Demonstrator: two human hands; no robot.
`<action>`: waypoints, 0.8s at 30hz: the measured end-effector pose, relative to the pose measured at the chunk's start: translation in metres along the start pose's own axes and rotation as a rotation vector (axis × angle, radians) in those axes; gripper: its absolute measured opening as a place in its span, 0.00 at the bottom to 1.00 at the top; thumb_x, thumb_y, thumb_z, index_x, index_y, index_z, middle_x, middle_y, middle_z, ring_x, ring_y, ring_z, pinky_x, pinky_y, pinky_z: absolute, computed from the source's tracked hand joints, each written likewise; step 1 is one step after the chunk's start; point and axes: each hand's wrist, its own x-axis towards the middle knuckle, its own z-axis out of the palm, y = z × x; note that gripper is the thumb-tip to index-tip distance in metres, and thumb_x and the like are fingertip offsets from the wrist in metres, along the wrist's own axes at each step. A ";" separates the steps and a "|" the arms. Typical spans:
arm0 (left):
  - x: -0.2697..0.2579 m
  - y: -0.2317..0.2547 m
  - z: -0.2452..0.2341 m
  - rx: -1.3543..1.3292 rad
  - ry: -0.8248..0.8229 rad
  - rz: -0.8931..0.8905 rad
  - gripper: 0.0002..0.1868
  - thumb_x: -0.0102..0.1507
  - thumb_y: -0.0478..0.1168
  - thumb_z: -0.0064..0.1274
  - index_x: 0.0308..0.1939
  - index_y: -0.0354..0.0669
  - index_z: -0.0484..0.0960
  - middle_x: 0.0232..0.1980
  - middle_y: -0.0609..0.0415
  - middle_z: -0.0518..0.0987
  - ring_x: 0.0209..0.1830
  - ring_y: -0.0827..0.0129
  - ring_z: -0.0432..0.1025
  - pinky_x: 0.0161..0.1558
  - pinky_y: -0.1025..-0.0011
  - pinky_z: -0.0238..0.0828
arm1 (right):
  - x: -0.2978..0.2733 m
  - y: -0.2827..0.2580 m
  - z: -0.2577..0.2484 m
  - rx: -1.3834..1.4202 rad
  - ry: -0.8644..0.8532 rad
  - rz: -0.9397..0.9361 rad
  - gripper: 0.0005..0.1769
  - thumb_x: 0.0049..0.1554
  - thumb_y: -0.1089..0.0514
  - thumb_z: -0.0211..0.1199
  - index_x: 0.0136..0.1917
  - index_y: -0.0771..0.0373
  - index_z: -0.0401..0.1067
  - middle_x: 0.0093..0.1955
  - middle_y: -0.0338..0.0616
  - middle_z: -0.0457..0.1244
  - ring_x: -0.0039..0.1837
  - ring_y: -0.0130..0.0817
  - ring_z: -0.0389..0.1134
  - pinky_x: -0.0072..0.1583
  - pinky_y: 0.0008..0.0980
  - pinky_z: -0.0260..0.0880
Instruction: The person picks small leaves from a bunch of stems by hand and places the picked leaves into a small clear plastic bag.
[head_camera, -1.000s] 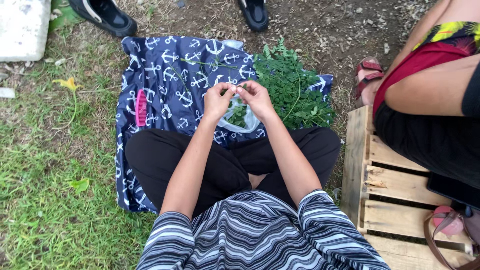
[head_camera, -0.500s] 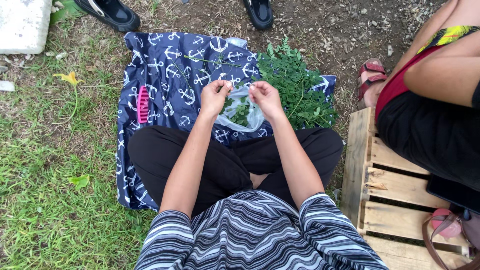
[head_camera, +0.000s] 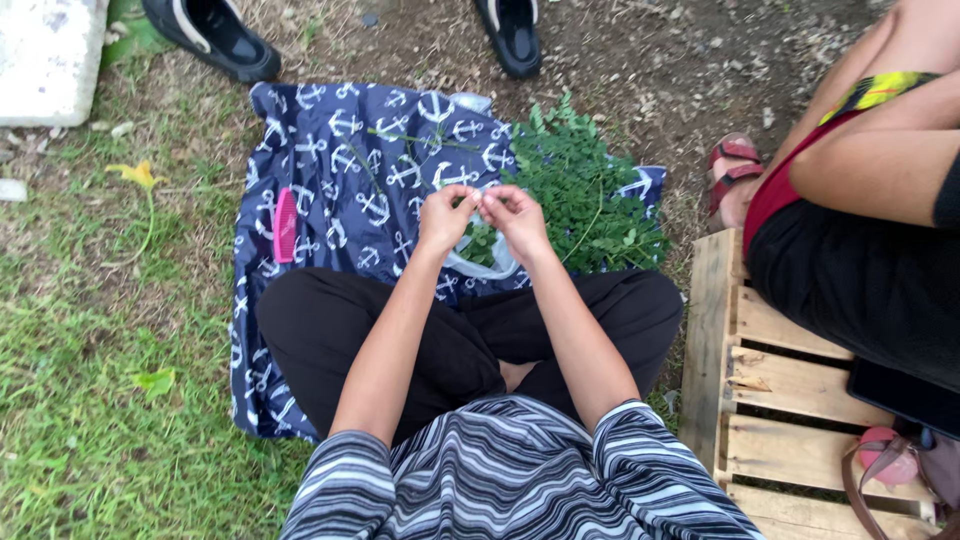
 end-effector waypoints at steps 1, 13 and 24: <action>0.000 0.002 -0.002 0.023 0.003 0.034 0.10 0.62 0.42 0.62 0.41 0.40 0.88 0.34 0.55 0.86 0.32 0.76 0.77 0.37 0.73 0.74 | 0.003 0.003 -0.004 -0.010 0.004 0.032 0.11 0.62 0.64 0.64 0.58 0.66 0.73 0.48 0.42 0.69 0.48 0.27 0.71 0.50 0.27 0.75; 0.003 0.010 -0.016 0.237 0.007 0.057 0.10 0.62 0.45 0.61 0.40 0.44 0.88 0.34 0.54 0.86 0.33 0.71 0.79 0.40 0.71 0.73 | 0.003 0.022 -0.040 -0.004 -0.040 0.082 0.05 0.63 0.65 0.63 0.53 0.66 0.73 0.44 0.39 0.68 0.44 0.24 0.68 0.48 0.25 0.71; -0.005 0.010 -0.004 -0.005 0.045 -0.040 0.14 0.60 0.46 0.68 0.43 0.41 0.90 0.38 0.57 0.88 0.36 0.79 0.78 0.42 0.78 0.74 | -0.025 -0.001 -0.013 -0.516 -0.119 -0.108 0.26 0.56 0.60 0.70 0.67 0.63 0.70 0.62 0.41 0.68 0.62 0.29 0.70 0.63 0.30 0.70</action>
